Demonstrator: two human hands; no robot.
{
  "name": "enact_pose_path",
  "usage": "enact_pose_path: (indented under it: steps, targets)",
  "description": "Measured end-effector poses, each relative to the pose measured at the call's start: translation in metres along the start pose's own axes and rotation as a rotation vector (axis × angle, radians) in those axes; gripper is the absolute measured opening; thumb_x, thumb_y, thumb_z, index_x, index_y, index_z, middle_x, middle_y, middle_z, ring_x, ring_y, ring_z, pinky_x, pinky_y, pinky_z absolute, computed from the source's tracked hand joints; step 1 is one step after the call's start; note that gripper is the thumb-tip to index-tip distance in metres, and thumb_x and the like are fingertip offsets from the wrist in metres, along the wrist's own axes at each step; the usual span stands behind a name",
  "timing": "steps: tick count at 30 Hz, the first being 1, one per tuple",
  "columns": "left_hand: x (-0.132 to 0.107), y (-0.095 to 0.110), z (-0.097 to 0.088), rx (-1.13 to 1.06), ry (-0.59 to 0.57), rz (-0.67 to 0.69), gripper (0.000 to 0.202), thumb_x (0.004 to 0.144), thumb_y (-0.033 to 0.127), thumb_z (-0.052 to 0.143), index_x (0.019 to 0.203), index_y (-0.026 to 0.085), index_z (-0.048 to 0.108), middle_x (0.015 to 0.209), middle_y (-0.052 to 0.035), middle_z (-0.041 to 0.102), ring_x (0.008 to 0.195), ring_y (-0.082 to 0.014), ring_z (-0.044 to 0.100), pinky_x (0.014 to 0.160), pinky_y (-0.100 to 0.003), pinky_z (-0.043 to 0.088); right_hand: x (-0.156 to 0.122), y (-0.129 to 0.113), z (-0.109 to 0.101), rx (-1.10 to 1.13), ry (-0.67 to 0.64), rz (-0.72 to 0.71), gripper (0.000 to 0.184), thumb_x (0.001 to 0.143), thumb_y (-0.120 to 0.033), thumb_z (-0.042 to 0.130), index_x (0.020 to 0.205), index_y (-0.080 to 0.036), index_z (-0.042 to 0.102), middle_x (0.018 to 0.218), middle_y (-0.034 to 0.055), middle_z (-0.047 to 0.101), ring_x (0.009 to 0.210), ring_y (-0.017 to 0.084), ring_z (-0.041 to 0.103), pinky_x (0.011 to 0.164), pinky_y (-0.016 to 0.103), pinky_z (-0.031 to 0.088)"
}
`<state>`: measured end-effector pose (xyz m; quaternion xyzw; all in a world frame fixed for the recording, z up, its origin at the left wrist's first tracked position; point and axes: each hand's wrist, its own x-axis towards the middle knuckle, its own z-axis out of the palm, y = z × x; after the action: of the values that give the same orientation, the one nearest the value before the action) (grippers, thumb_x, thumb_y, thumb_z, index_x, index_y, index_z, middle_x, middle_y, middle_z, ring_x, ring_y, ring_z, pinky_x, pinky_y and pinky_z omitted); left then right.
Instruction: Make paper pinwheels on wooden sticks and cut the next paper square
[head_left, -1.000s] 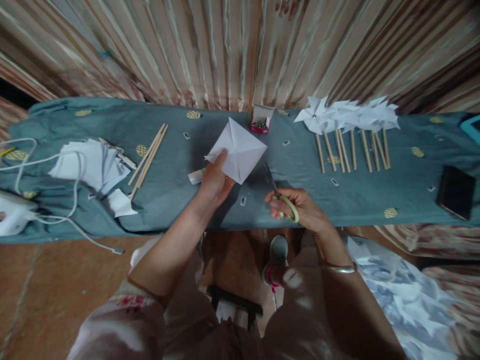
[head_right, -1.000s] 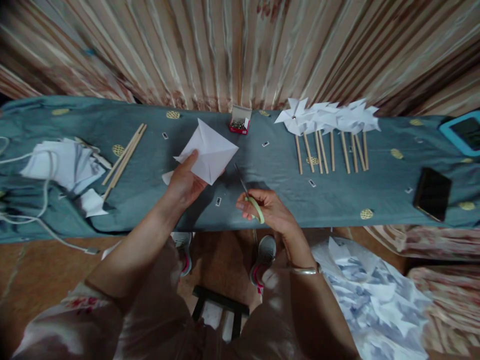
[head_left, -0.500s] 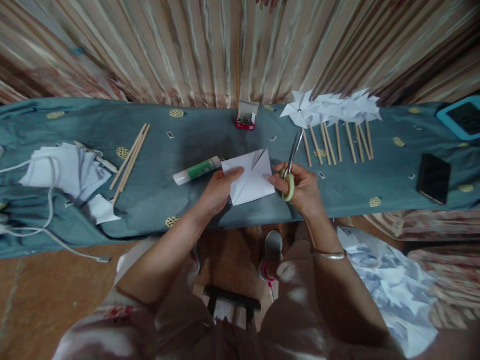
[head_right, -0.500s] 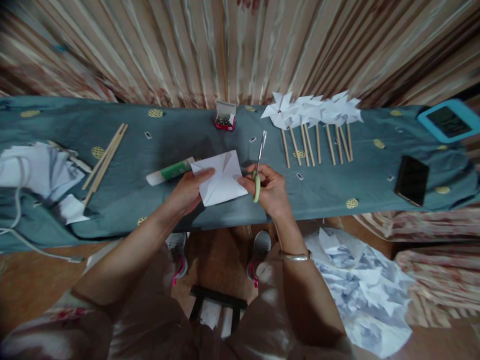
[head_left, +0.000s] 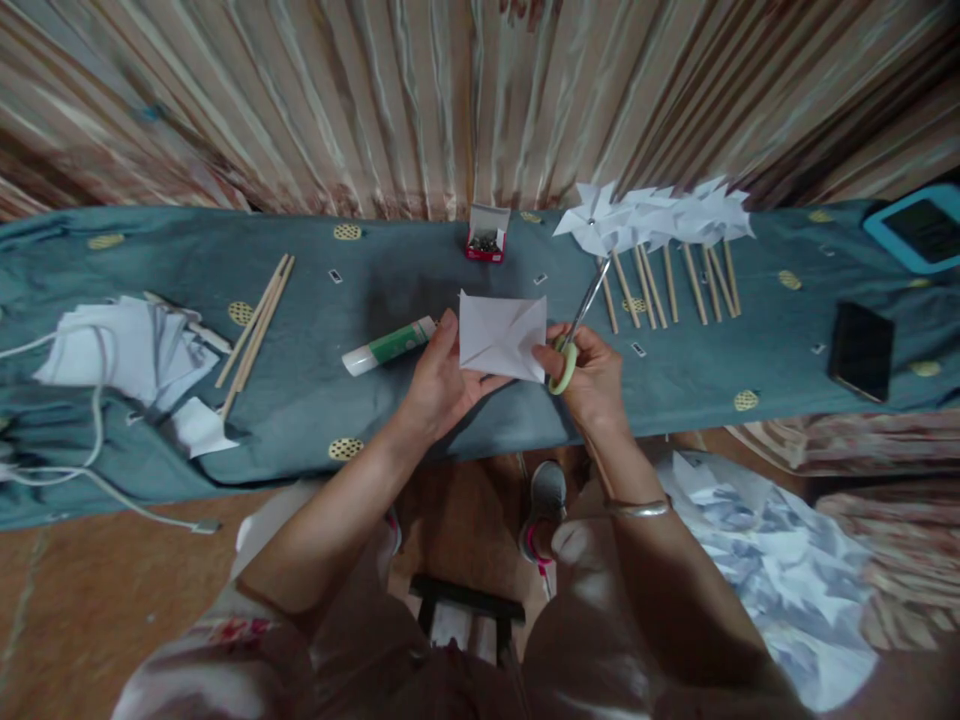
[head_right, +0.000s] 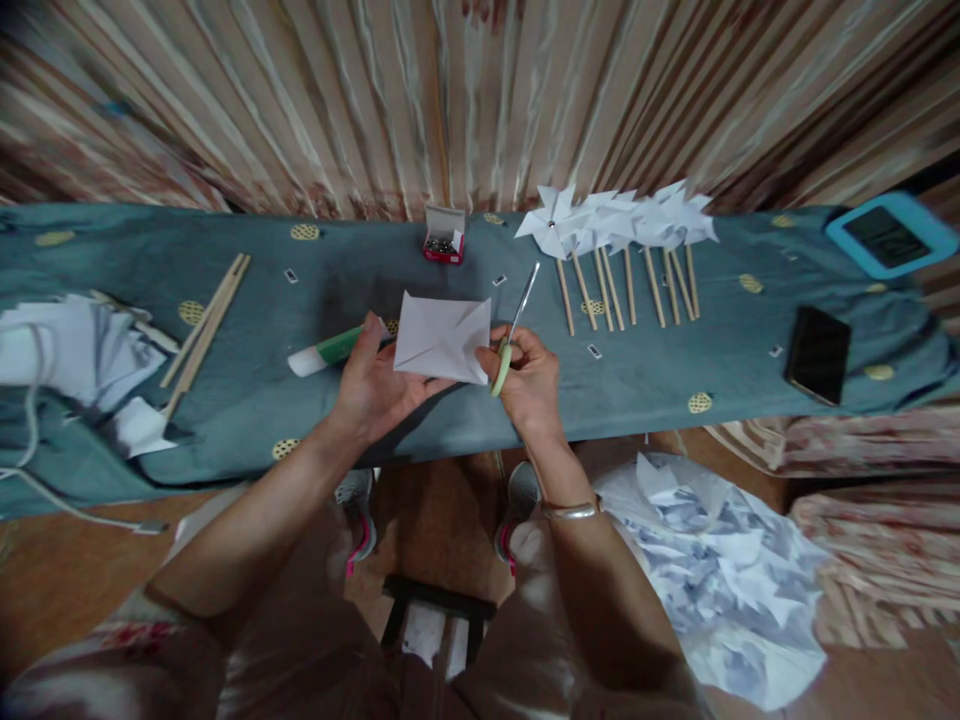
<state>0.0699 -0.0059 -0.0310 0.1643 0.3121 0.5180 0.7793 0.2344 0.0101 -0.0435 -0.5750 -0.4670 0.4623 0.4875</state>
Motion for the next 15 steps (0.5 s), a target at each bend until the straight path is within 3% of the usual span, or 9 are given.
enact_pose_path:
  steps: [4, 8, 11, 15]
  targets:
    - [-0.002, -0.007, 0.0, 0.021, -0.017, 0.045, 0.046, 0.077, 0.05, 0.072, 0.111, 0.019, 0.066, 0.122, -0.0107, 0.07, 0.131, -0.0331, 0.053, 0.109, -0.049, 0.043, -0.001, -0.001, 0.005, 0.047, 0.051, 0.004, 0.034, 0.059, -0.043, 0.078, 0.078, -0.024, 0.058, 0.059, -0.0079, 0.049, 0.053, 0.009, 0.04, 0.051, 0.024, 0.034]
    - [-0.003, -0.017, 0.0, 0.148, -0.017, 0.093, 0.037, 0.067, 0.041, 0.082, 0.094, 0.017, 0.071, 0.108, -0.009, 0.074, 0.123, -0.0338, 0.059, 0.105, -0.047, 0.045, -0.002, -0.004, 0.008, 0.093, 0.069, 0.016, 0.037, 0.058, -0.045, 0.08, 0.078, -0.024, 0.057, 0.058, -0.0084, 0.049, 0.051, 0.008, 0.039, 0.05, 0.023, 0.034]
    - [-0.003, -0.022, 0.002, 0.196, 0.022, 0.103, 0.029, 0.068, 0.036, 0.082, 0.088, 0.017, 0.072, 0.101, -0.0077, 0.075, 0.119, -0.0317, 0.061, 0.103, -0.043, 0.047, -0.003, -0.003, 0.01, 0.065, 0.031, 0.014, 0.038, 0.06, -0.047, 0.078, 0.079, -0.024, 0.056, 0.059, -0.0084, 0.049, 0.051, 0.008, 0.038, 0.05, 0.023, 0.035]
    - [-0.001, -0.023, 0.006, 0.152, 0.121, 0.127, 0.03, 0.073, 0.033, 0.078, 0.098, 0.017, 0.071, 0.109, -0.0074, 0.074, 0.117, -0.0296, 0.063, 0.101, -0.043, 0.05, -0.005, -0.003, 0.013, 0.043, 0.013, 0.011, 0.041, 0.058, -0.051, 0.078, 0.078, -0.024, 0.054, 0.059, -0.0079, 0.049, 0.052, 0.009, 0.04, 0.051, 0.024, 0.036]
